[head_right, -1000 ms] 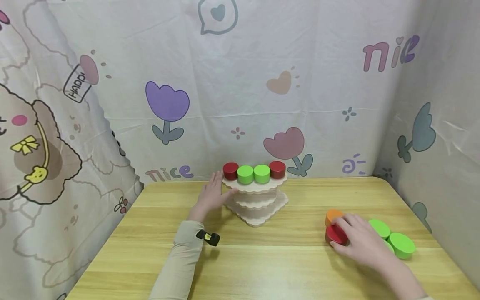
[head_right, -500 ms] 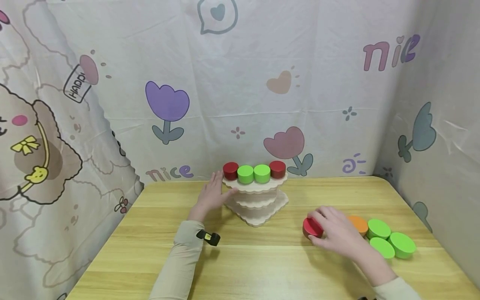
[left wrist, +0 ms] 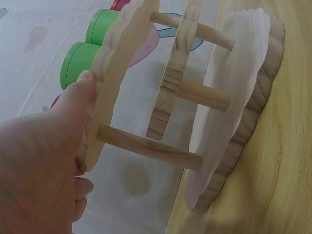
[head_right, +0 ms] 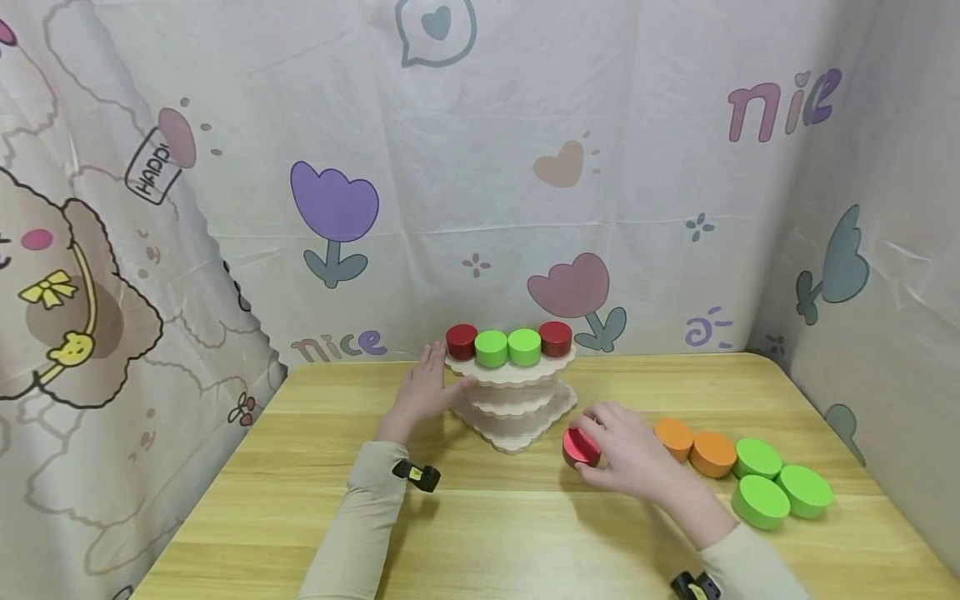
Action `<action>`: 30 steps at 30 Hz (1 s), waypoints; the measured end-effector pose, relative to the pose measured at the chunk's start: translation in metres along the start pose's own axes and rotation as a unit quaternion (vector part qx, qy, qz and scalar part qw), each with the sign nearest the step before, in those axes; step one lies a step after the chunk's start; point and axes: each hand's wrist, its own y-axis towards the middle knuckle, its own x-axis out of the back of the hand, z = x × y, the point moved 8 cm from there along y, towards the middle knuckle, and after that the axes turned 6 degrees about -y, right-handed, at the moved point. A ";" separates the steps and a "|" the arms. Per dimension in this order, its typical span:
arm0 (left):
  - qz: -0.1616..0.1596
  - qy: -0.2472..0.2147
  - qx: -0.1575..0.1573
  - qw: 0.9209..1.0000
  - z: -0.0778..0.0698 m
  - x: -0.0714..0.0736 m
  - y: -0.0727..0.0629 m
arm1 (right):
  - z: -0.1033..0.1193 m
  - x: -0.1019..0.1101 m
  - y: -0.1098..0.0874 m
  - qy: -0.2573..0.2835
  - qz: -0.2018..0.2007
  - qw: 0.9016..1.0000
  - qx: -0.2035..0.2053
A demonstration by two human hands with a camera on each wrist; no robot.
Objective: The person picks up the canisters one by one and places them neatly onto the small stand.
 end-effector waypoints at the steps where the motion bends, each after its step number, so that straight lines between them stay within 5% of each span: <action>1: 0.000 0.001 0.000 1.000 0.000 0.000 0.000 | 0.002 -0.001 0.002 0.001 -0.001 1.000 0.003; 17: -0.001 0.002 -0.001 1.000 0.002 -0.002 0.001 | 0.027 -0.014 0.045 0.033 0.014 0.999 0.007; 30: -0.002 0.001 0.000 1.000 0.001 -0.001 0.001 | 0.047 -0.021 0.076 0.041 -0.016 0.999 0.015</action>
